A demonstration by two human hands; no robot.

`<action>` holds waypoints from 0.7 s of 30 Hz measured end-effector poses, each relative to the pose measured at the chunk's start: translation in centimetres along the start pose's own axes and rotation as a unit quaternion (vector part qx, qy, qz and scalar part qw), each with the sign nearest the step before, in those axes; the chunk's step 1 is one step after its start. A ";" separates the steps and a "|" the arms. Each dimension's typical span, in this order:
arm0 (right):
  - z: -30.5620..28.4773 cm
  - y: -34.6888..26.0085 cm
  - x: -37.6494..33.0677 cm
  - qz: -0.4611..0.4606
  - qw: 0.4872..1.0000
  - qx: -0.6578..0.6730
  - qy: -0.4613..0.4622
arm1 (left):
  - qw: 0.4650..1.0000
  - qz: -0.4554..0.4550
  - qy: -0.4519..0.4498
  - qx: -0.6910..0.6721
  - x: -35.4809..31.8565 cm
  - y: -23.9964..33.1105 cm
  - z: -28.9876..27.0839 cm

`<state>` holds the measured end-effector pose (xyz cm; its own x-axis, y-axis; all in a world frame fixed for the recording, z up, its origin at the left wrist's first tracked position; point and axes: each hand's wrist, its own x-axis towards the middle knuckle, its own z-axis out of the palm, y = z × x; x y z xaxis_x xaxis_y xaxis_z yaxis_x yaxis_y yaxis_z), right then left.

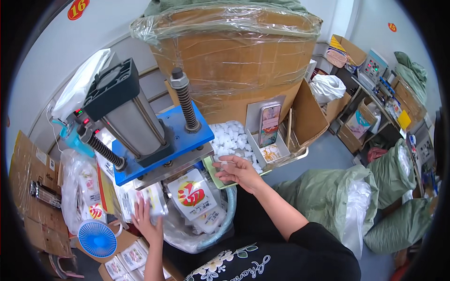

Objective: Sealing small plastic food packets using a manual heat-sealing machine and organizing them into larger bags and boxes.

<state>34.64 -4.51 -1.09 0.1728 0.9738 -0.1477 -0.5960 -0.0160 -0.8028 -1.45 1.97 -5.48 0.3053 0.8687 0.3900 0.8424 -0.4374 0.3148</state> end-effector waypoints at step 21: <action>6.5 4.2 -3.1 -0.133 0.767 -0.577 -0.245 | 0.869 -0.155 -0.241 -0.403 -4.8 5.7 0.0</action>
<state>26.47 -6.09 -0.25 -0.3157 0.9415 0.1179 0.5507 0.2830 -0.7853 1.89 -4.66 -5.52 0.4342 0.8848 -0.1688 0.3914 -0.0165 0.9201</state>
